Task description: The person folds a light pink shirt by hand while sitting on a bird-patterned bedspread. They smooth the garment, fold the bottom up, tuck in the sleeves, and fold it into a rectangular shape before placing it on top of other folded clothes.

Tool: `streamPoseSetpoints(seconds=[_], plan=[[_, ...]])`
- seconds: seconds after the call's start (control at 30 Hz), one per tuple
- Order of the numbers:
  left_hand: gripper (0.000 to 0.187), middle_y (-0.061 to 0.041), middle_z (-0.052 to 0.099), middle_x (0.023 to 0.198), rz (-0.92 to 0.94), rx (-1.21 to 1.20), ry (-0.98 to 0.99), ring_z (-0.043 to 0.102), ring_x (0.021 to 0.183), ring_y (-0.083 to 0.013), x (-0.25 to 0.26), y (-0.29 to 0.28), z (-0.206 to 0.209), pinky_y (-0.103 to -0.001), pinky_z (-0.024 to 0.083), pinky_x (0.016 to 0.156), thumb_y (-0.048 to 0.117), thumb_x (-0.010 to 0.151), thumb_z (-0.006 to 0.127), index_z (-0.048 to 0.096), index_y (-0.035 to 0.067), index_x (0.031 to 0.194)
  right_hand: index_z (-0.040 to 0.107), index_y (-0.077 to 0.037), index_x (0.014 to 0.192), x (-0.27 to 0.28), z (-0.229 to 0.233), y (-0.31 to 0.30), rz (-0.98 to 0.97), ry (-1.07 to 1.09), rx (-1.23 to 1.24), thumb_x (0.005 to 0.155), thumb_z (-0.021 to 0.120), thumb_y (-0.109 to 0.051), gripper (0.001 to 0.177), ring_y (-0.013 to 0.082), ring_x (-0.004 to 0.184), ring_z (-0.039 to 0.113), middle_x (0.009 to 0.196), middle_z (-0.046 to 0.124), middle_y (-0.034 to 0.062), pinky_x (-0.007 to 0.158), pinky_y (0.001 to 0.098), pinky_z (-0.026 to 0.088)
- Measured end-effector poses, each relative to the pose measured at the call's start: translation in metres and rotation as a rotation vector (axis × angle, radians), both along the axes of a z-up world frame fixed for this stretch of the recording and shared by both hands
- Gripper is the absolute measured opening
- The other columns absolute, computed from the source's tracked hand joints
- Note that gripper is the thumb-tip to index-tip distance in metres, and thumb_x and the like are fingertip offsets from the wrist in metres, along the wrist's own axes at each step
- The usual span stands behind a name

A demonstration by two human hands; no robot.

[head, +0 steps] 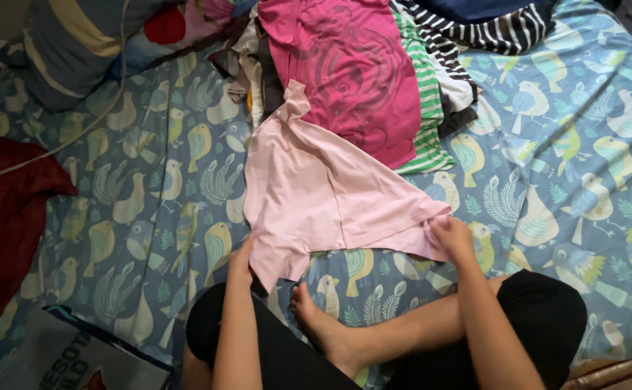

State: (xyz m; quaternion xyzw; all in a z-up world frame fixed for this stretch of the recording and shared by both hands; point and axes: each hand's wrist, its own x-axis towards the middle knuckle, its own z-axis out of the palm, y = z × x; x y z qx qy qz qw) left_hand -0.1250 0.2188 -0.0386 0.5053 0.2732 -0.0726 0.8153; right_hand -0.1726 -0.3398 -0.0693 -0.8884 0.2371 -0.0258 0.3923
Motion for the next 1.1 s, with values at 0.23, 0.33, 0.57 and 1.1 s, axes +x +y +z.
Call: streamPoseSetpoints(seconds=[0.23,0.33,0.57,1.1], plan=[[0.020,-0.006,0.070,0.097,0.060,0.035,-0.391,0.068,0.086,-0.0150,0.028,0.002,0.044,-0.030,0.056,0.074,0.020,0.098,0.073,0.070,0.001,0.104,0.067,-0.007,0.098,0.033,0.108,-0.021,0.065,-0.172,0.745,0.100,0.068,-0.031,0.024,0.0115,0.069,0.060,0.080,0.065,-0.0003,0.061,0.0286,0.047],[0.015,0.000,0.065,0.098,0.216,-0.060,-0.463,0.064,0.086,-0.0137,0.058,0.012,0.103,-0.031,0.054,0.077,0.020,0.101,0.072,0.065,0.010,0.110,0.068,-0.013,0.108,0.033,0.197,-0.044,0.147,-0.547,0.993,0.098,0.060,-0.027,0.019,0.0117,0.092,0.069,0.102,0.071,-0.0014,0.085,0.0306,0.057],[0.012,-0.001,0.071,0.101,0.227,-0.005,-0.335,0.069,0.094,-0.0118,-0.006,0.000,0.152,-0.029,0.056,0.084,0.018,0.098,0.062,0.068,0.009,0.103,0.062,-0.002,0.114,-0.011,0.204,-0.037,0.017,-0.487,1.170,0.109,0.063,-0.026,0.024,0.0169,0.097,0.067,0.106,0.070,0.0056,0.089,0.0345,0.056],[0.012,0.006,0.054,0.087,0.198,0.041,-0.662,0.052,0.078,-0.0048,-0.003,0.020,0.216,-0.023,0.042,0.068,0.015,0.106,0.068,0.061,0.010,0.097,0.066,-0.008,0.117,0.029,0.214,-0.074,-0.046,-0.400,1.166,0.107,0.062,-0.020,0.016,0.0117,0.097,0.066,0.107,0.069,-0.0007,0.086,0.0294,0.053]])
